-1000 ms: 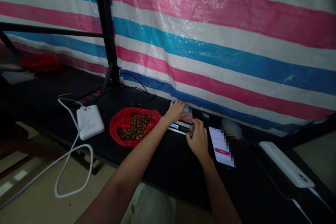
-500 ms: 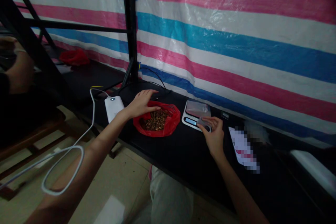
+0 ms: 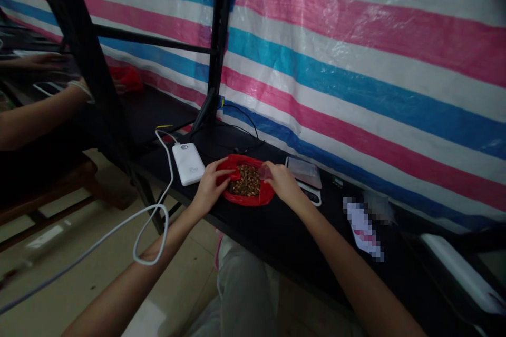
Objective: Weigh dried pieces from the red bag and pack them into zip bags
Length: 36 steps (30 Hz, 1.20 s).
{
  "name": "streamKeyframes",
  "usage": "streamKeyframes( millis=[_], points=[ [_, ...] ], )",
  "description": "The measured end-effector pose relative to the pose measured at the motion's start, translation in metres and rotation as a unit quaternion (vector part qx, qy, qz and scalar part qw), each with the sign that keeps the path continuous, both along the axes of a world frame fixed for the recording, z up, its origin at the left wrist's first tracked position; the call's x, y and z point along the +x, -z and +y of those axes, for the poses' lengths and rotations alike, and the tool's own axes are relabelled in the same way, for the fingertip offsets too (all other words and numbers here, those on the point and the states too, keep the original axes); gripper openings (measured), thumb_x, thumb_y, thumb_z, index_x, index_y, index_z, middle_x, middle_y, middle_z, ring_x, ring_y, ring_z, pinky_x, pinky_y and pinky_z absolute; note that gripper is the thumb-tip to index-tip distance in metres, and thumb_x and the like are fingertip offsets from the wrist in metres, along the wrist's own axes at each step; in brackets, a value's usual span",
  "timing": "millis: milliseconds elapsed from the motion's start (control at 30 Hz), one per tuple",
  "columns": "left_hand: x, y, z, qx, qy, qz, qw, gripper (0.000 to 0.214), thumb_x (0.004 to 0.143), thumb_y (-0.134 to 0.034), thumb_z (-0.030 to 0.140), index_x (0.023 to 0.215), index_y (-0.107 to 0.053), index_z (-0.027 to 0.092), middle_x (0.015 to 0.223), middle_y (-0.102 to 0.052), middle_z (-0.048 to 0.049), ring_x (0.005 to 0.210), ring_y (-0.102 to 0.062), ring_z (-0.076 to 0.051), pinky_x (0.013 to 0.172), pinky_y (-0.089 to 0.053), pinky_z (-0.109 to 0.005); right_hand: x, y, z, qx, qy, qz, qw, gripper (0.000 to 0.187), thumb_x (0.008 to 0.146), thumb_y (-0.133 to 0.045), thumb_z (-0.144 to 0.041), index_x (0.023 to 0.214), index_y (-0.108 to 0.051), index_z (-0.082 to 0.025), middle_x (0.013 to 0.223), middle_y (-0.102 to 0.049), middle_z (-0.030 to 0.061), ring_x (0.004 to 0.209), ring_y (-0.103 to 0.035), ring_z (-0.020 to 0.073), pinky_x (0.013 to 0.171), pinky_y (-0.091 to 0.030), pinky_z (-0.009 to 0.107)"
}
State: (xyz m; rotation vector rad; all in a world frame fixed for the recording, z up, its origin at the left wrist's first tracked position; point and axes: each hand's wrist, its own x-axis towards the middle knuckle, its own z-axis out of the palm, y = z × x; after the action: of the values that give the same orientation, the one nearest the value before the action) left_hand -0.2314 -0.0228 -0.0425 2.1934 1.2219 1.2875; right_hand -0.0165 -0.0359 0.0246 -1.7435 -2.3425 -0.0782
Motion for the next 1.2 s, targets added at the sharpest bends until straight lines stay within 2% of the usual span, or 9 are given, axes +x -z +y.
streamKeyframes(
  millis=[100, 267, 367, 467, 567, 700, 767, 1033, 1200],
  points=[
    [0.004, 0.003, 0.001, -0.005, -0.024, -0.033, 0.999, 0.039, 0.074, -0.056, 0.017, 0.112, -0.054, 0.021, 0.124, -0.046, -0.0076, 0.114, -0.042, -0.022, 0.096, -0.035, -0.042, -0.010, -0.003, 0.000, -0.010, -0.004, -0.064, 0.998, 0.028, 0.077, -0.048, -0.006, 0.101, -0.054, -0.018, 0.091, -0.062, 0.0077, 0.087, -0.058, 0.0178, 0.072, -0.042, 0.025],
    [0.004, 0.007, -0.003, -0.052, -0.071, -0.134, 0.987, 0.022, 0.079, -0.046, 0.018, 0.089, -0.065, 0.019, 0.106, -0.061, -0.0061, 0.098, -0.056, -0.021, 0.090, -0.041, -0.040, -0.029, -0.013, 0.008, -0.035, -0.025, -0.138, 0.990, 0.031, 0.079, -0.038, -0.001, 0.095, -0.059, -0.018, 0.088, -0.062, 0.0094, 0.083, -0.060, 0.0180, 0.067, -0.042, 0.025],
    [0.011, 0.007, -0.006, -0.093, -0.126, -0.254, 0.954, 0.023, 0.080, -0.045, 0.023, 0.091, -0.064, 0.017, 0.099, -0.064, -0.0065, 0.095, -0.057, -0.023, 0.090, -0.041, -0.040, -0.032, -0.015, 0.013, -0.048, -0.027, -0.172, 0.984, 0.032, 0.078, -0.039, -0.001, 0.097, -0.059, -0.016, 0.087, -0.063, 0.0104, 0.082, -0.061, 0.0199, 0.065, -0.042, 0.026],
    [0.024, 0.008, -0.008, -0.159, -0.138, -0.366, 0.907, 0.025, 0.080, -0.046, 0.026, 0.096, -0.062, 0.016, 0.103, -0.063, -0.0069, 0.101, -0.054, -0.023, 0.094, -0.037, -0.039, -0.032, -0.013, 0.013, -0.050, -0.036, -0.168, 0.984, 0.028, 0.077, -0.044, -0.004, 0.098, -0.058, -0.016, 0.087, -0.064, 0.0098, 0.083, -0.062, 0.0205, 0.066, -0.043, 0.026],
    [0.039, 0.007, -0.010, -0.203, -0.103, -0.472, 0.852, 0.026, 0.079, -0.049, 0.029, 0.098, -0.061, 0.018, 0.106, -0.061, -0.0054, 0.103, -0.053, -0.021, 0.096, -0.035, -0.036, -0.035, -0.009, 0.012, -0.051, -0.040, -0.155, 0.986, 0.026, 0.077, -0.049, -0.008, 0.100, -0.057, -0.016, 0.087, -0.065, 0.0089, 0.083, -0.062, 0.0206, 0.068, -0.044, 0.027],
    [0.055, 0.003, -0.008, -0.224, -0.029, -0.604, 0.765, 0.029, 0.075, -0.053, 0.034, 0.097, -0.061, 0.017, 0.101, -0.063, -0.0045, 0.096, -0.057, -0.019, 0.088, -0.041, -0.032, -0.038, -0.005, 0.014, -0.051, -0.065, -0.121, 0.989, 0.029, 0.075, -0.053, -0.009, 0.103, -0.058, -0.018, 0.092, -0.066, 0.0088, 0.088, -0.062, 0.0209, 0.073, -0.045, 0.028],
    [0.059, -0.002, -0.003, -0.231, -0.007, -0.634, 0.738, 0.030, 0.073, -0.055, 0.034, 0.096, -0.060, 0.016, 0.098, -0.064, -0.0047, 0.092, -0.058, -0.019, 0.085, -0.043, -0.031, -0.038, -0.003, 0.017, -0.055, -0.069, -0.096, 0.991, 0.032, 0.073, -0.057, -0.010, 0.103, -0.059, -0.020, 0.094, -0.066, 0.0086, 0.090, -0.061, 0.0213, 0.076, -0.045, 0.029],
    [0.063, -0.014, 0.010, -0.202, 0.041, -0.671, 0.712, 0.021, 0.068, -0.058, 0.029, 0.084, -0.059, 0.015, 0.083, -0.065, -0.0013, 0.078, -0.060, -0.013, 0.079, -0.043, -0.026, -0.032, 0.007, 0.022, -0.053, -0.089, 0.024, 0.994, 0.041, 0.068, -0.063, -0.010, 0.107, -0.059, -0.022, 0.103, -0.065, 0.0075, 0.100, -0.058, 0.0216, 0.086, -0.042, 0.030],
    [0.068, -0.014, 0.015, -0.191, 0.048, -0.715, 0.671, 0.018, 0.066, -0.058, 0.027, 0.079, -0.057, 0.016, 0.076, -0.064, 0.0007, 0.070, -0.060, -0.011, 0.073, -0.043, -0.024, -0.029, 0.019, 0.028, -0.076, -0.092, 0.134, 0.984, 0.043, 0.066, -0.063, -0.008, 0.108, -0.059, -0.020, 0.102, -0.065, 0.0068, 0.099, -0.058, 0.0207, 0.089, -0.042, 0.032]
  ],
)
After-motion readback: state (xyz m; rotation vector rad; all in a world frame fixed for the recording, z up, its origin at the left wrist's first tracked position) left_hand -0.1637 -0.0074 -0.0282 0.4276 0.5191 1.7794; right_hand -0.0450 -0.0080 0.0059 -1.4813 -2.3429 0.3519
